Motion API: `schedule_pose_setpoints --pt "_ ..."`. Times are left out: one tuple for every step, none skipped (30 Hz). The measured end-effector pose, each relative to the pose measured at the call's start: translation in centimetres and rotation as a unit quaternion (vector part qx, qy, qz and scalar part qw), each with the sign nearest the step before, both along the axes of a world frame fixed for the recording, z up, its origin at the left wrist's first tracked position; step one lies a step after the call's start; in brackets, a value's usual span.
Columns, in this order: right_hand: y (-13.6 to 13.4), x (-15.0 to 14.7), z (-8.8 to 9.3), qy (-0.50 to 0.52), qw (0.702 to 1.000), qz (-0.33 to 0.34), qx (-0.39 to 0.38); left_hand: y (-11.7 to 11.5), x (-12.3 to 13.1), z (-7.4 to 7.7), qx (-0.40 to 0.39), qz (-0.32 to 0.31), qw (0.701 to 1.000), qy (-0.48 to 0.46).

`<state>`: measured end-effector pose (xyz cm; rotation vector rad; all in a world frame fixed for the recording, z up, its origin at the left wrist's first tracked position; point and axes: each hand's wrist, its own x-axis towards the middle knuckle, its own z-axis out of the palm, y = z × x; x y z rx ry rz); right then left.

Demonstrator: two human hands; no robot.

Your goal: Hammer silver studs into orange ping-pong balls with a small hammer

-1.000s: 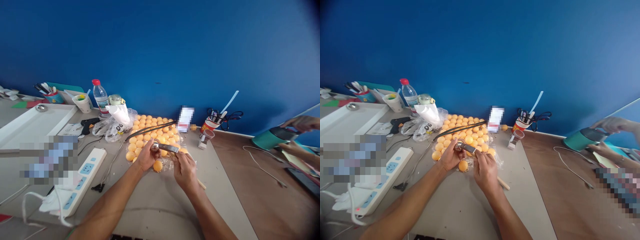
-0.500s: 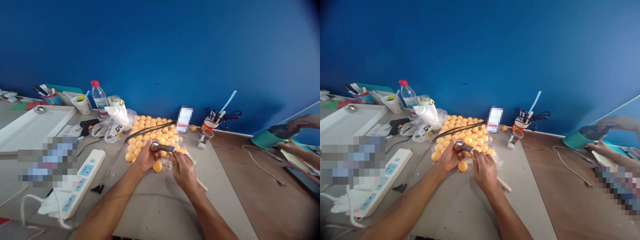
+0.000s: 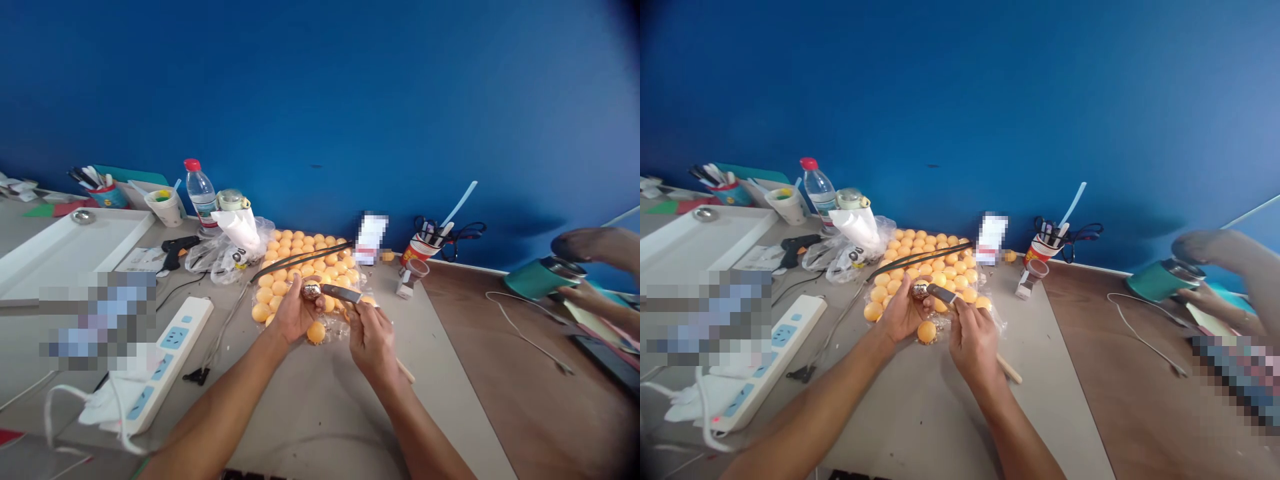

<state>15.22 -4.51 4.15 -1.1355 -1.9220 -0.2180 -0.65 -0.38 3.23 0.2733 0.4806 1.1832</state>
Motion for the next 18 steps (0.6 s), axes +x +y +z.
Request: schedule_pose_setpoints --pt "0.02 -0.12 -0.03 -0.008 1.0 0.002 -0.002 -0.06 0.05 0.06 -0.003 0.003 1.0 0.0" --pt "0.04 -0.18 -0.08 -0.016 1.0 0.005 -0.005 -0.1 0.1 0.1 -0.007 0.005 1.0 0.002" --pt "0.05 -0.19 -0.12 -0.022 1.0 0.007 -0.007 -0.12 0.14 0.12 -0.009 0.007 1.0 0.007" --pt "0.05 -0.15 -0.15 -0.021 1.0 0.008 -0.007 -0.13 0.18 0.12 -0.01 0.009 1.0 0.013" --pt "0.04 -0.07 -0.17 -0.015 1.0 0.007 -0.006 -0.12 0.22 0.11 -0.009 0.01 1.0 0.018" --pt "0.03 0.03 -0.18 -0.007 1.0 0.005 -0.004 -0.1 0.26 0.09 -0.005 0.011 1.0 0.022" --pt "0.02 0.11 -0.17 0.0 1.0 0.002 -0.001 -0.08 0.3 0.08 -0.001 0.011 1.0 0.023" --pt "0.02 0.15 -0.16 0.004 1.0 0.0 0.001 -0.08 0.34 0.08 0.002 0.01 1.0 0.023" --pt "0.03 0.15 -0.15 0.003 1.0 -0.001 0.0 -0.1 0.37 0.1 0.002 0.01 1.0 0.022" --pt "0.05 0.1 -0.14 -0.004 1.0 0.003 -0.002 -0.13 0.38 0.14 -0.003 0.009 1.0 0.022" --pt "0.08 0.03 -0.13 -0.014 1.0 0.008 -0.004 -0.18 0.39 0.2 -0.012 0.008 1.0 0.024" --pt "0.1 -0.05 -0.13 -0.023 1.0 0.014 -0.006 -0.23 0.38 0.27 -0.02 0.008 0.999 0.027" --pt "0.12 -0.1 -0.14 -0.026 0.999 0.018 -0.007 -0.27 0.37 0.34 -0.025 0.007 0.999 0.028" --pt "0.12 -0.11 -0.14 -0.024 0.999 0.021 -0.008 -0.3 0.35 0.4 -0.025 0.007 0.999 0.028" --pt "0.11 -0.07 -0.15 -0.015 1.0 0.021 -0.007 -0.31 0.32 0.44 -0.021 0.009 0.999 0.028" --pt "0.08 0.03 -0.17 -0.005 1.0 0.019 -0.007 -0.3 0.3 0.45 -0.014 0.01 0.999 0.028" --pt "0.03 0.16 -0.18 0.005 1.0 0.015 -0.006 -0.27 0.28 0.42 -0.007 0.012 0.999 0.03" --pt "-0.02 0.32 -0.18 0.012 1.0 0.011 -0.006 -0.23 0.26 0.35 -0.003 0.013 0.999 0.034"
